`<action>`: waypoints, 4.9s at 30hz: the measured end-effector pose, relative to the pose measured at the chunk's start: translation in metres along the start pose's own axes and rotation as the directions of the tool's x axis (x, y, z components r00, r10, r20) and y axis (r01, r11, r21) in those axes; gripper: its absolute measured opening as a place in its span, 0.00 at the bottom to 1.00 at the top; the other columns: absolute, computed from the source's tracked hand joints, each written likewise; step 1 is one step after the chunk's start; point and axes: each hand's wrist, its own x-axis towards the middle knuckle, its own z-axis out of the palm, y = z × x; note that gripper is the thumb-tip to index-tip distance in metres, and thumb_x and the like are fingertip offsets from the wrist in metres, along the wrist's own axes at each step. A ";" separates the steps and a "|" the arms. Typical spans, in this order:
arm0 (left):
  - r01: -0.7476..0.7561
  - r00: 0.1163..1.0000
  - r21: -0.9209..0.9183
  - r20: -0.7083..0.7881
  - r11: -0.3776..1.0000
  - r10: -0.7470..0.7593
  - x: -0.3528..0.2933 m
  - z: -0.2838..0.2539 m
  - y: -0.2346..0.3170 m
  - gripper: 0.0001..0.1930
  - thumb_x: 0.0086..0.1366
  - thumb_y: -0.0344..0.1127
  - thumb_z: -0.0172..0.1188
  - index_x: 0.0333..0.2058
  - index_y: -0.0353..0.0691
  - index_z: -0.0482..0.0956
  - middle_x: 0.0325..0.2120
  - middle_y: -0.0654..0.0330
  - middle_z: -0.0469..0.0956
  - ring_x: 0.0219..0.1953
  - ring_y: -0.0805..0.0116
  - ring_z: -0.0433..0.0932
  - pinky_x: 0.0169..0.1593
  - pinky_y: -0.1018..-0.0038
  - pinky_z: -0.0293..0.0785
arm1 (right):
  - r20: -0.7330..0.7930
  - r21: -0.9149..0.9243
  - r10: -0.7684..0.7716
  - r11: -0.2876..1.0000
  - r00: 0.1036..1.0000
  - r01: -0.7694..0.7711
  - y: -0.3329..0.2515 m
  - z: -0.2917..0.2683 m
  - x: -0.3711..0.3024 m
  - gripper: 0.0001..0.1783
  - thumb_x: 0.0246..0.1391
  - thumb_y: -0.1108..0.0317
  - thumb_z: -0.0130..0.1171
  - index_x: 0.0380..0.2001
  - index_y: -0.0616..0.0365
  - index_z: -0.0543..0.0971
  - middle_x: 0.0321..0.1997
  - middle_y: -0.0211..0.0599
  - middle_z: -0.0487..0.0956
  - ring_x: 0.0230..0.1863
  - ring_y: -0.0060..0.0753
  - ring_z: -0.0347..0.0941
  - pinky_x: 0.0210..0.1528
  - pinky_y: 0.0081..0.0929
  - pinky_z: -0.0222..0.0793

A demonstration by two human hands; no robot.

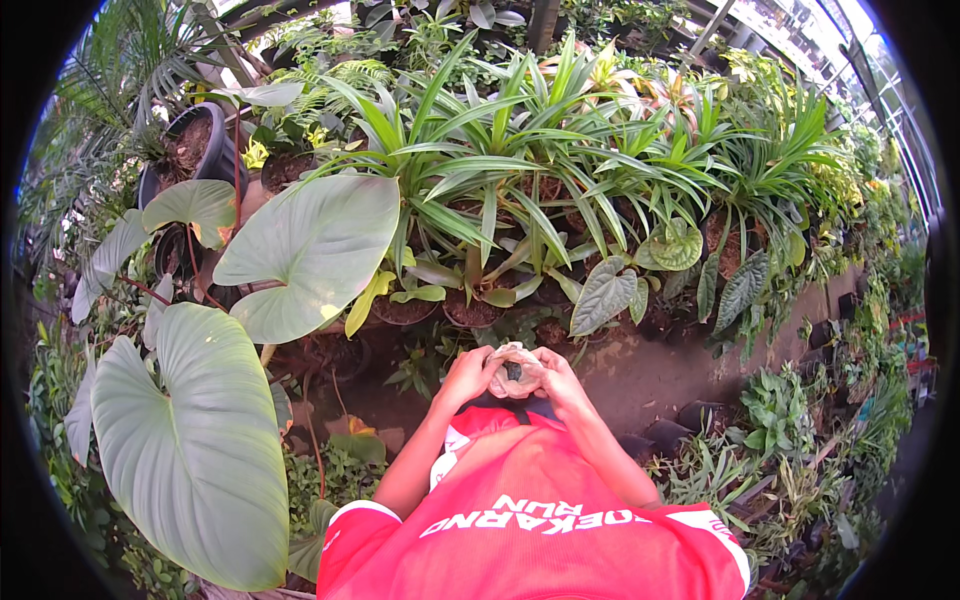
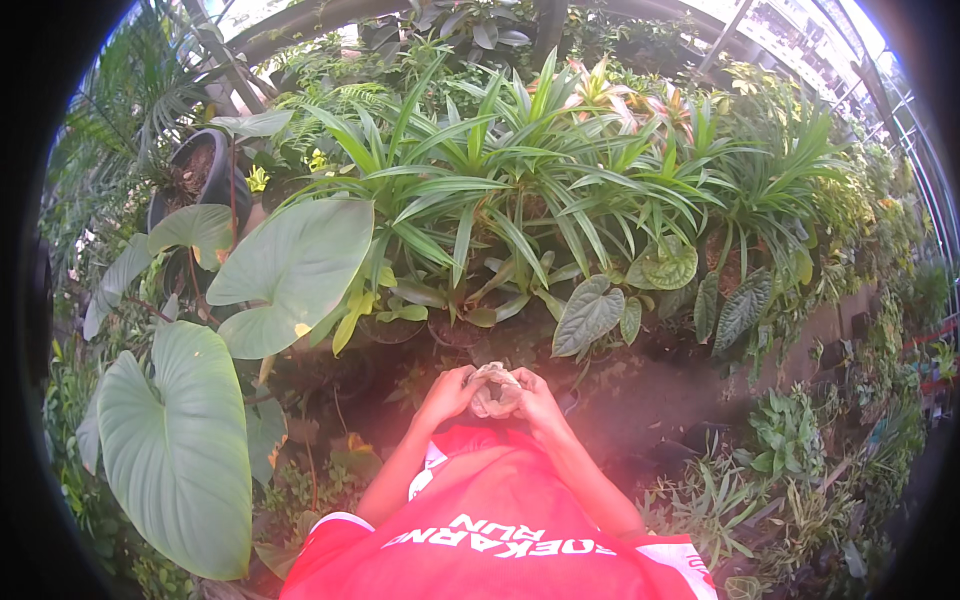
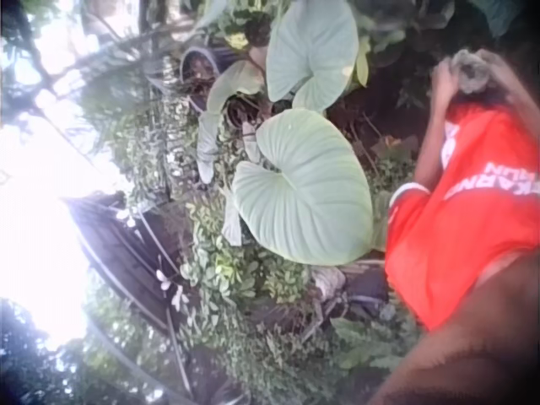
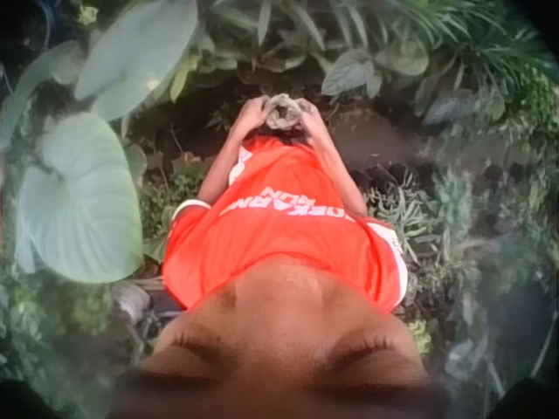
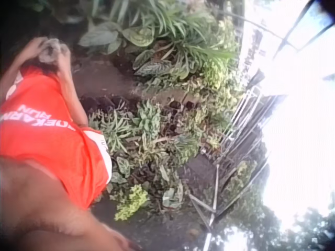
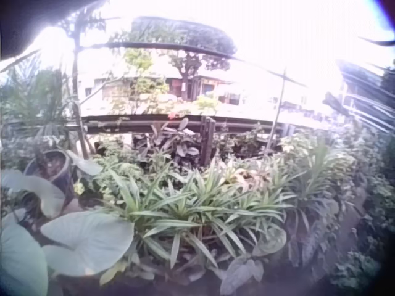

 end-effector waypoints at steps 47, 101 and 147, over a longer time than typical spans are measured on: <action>0.084 0.970 -0.975 0.032 0.206 -0.242 0.008 0.036 0.008 0.04 0.60 0.29 0.49 0.31 0.39 0.72 0.33 0.61 0.73 0.37 0.68 0.73 0.44 0.69 0.74 | 0.126 -0.854 -0.666 0.304 0.735 0.421 -0.158 -0.083 0.104 0.19 0.55 0.61 0.57 0.47 0.62 0.73 0.41 0.45 0.80 0.44 0.46 0.77 0.44 0.37 0.72; 0.007 0.933 -0.964 -0.089 0.264 -0.350 0.037 0.059 0.057 0.06 0.62 0.30 0.50 0.32 0.36 0.74 0.30 0.59 0.75 0.32 0.69 0.75 0.36 0.72 0.74 | 0.469 -0.880 -0.486 -0.331 0.737 0.341 -0.153 -0.092 0.280 0.24 0.38 0.59 0.61 0.41 0.60 0.80 0.34 0.55 0.80 0.40 0.59 0.75 0.52 0.51 0.66; 0.023 0.925 -0.969 -0.072 0.246 -0.372 0.046 0.062 0.056 0.07 0.62 0.32 0.49 0.32 0.36 0.73 0.29 0.59 0.74 0.31 0.68 0.75 0.33 0.70 0.74 | 0.450 -0.852 -0.231 -0.400 0.863 0.337 -0.165 -0.074 0.273 0.15 0.45 0.63 0.54 0.34 0.57 0.84 0.35 0.48 0.82 0.41 0.49 0.77 0.48 0.45 0.70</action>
